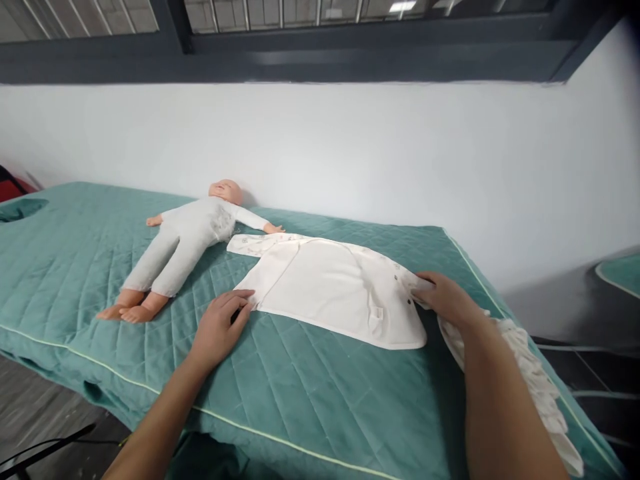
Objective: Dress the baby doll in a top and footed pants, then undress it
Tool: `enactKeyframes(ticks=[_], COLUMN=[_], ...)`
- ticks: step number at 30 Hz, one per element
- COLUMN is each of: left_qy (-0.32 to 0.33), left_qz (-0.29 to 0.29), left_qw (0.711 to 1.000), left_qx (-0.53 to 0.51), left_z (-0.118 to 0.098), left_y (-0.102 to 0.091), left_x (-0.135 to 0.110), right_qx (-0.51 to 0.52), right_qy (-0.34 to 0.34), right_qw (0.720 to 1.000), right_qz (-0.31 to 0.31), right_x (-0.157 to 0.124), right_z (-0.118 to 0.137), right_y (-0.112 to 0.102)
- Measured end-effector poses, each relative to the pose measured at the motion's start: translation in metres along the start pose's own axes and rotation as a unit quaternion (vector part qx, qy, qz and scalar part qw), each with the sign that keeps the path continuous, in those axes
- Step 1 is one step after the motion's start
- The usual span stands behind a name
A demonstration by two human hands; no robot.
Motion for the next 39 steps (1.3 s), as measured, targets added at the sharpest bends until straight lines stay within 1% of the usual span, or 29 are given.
enactKeyframes(ticks=[2,3,4,5,7,9,10,11,13,15,16,17,19,21,22,23,24,26,29,31,32,34,35,37,39], left_qy=[-0.007,-0.009,-0.01,-0.011,-0.01,-0.008,-0.007,-0.005,-0.003,-0.002,-0.002,-0.001,0.0,0.0,0.0,0.0,0.0,0.0,-0.004,-0.005,-0.005,-0.004,-0.004,-0.005,-0.005], left_qz=[-0.002,-0.003,-0.003,-0.004,-0.004,0.0,0.002,0.003,0.003,0.002,0.003,0.004,0.007,0.008,0.008,0.007,0.006,0.006,0.006,0.006,0.006,0.006,0.005,0.004,0.004], left_qw=[1.0,1.0,1.0,1.0,1.0,1.0,1.0,1.0,1.0,1.0,1.0,1.0,1.0,1.0,1.0,1.0,1.0,1.0,1.0,1.0,1.0,1.0,1.0,1.0,1.0], left_qx=[0.005,0.006,0.007,0.008,0.01,0.012,0.013,0.014,0.014,0.015,0.016,0.017,0.015,0.013,0.013,0.014,0.013,0.011,0.009,0.01,0.01,0.01,0.01,0.013,0.014], left_z=[-0.001,-0.001,-0.001,-0.001,-0.001,-0.001,-0.001,0.0,0.0,0.001,0.001,0.001,0.001,0.001,0.0,0.0,0.0,-0.001,-0.001,-0.001,0.0,0.0,0.0,0.0,0.0], left_y=[0.0,0.0,0.001,0.001,0.001,0.001,0.001,0.001,0.001,0.001,0.001,0.001,0.001,0.0,0.0,0.0,0.0,0.0,0.0,0.0,0.0,0.0,0.0,0.0,0.0], left_x=[0.0,0.0,-0.001,-0.001,-0.001,-0.001,-0.001,-0.001,-0.002,-0.002,-0.001,-0.001,-0.001,-0.001,0.0,0.0,0.0,0.0,0.0,0.0,-0.001,-0.001,-0.001,-0.001,-0.001], right_qx=[0.023,0.024,0.024,0.021,0.004,-0.022,-0.033,-0.039,-0.046,-0.05,-0.053,-0.059,-0.082,-0.113,-0.123,-0.125,-0.118,-0.084,-0.005,0.084,0.136,0.223,0.247,0.238,0.168], right_qy=[0.021,0.033,0.042,0.045,0.038,0.017,0.008,0.004,0.012,0.056,0.09,0.13,0.197,0.226,0.229,0.225,0.215,0.188,0.145,0.134,0.131,0.124,0.118,0.107,0.1], right_qw=[0.999,0.999,0.999,0.999,0.994,0.981,0.973,0.968,0.962,0.963,0.966,0.969,0.972,0.967,0.966,0.966,0.969,0.978,0.983,0.973,0.963,0.942,0.934,0.934,0.95], right_qz=[0.031,0.035,0.017,-0.014,-0.104,-0.194,-0.226,-0.25,-0.27,-0.258,-0.236,-0.202,-0.101,-0.014,0.007,0.015,0.012,-0.016,-0.108,-0.17,-0.191,-0.218,-0.229,-0.244,-0.242], right_x=[-0.004,-0.006,-0.008,-0.009,-0.011,-0.014,-0.016,-0.017,-0.02,-0.022,-0.023,-0.023,-0.024,-0.023,-0.022,-0.021,-0.019,-0.017,-0.017,-0.02,-0.022,-0.025,-0.025,-0.025,-0.023], right_z=[-0.001,0.0,0.002,0.005,0.009,0.014,0.016,0.019,0.025,0.028,0.029,0.028,0.025,0.02,0.017,0.015,0.013,0.01,0.013,0.019,0.023,0.028,0.029,0.027,0.019], right_y=[-0.003,-0.004,-0.004,-0.005,-0.007,-0.009,-0.01,-0.011,-0.013,-0.015,-0.017,-0.018,-0.021,-0.022,-0.022,-0.021,-0.02,-0.016,-0.011,-0.01,-0.01,-0.011,-0.011,-0.012,-0.01])
Point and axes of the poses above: each hand's wrist, its own x-axis towards the middle knuckle, its own y-axis out of the palm, z = x × y, the point moved 1 cm from there along x, towards the middle knuckle, and after that the axes turned 5 degrees about -z, right-handed, at the moved point
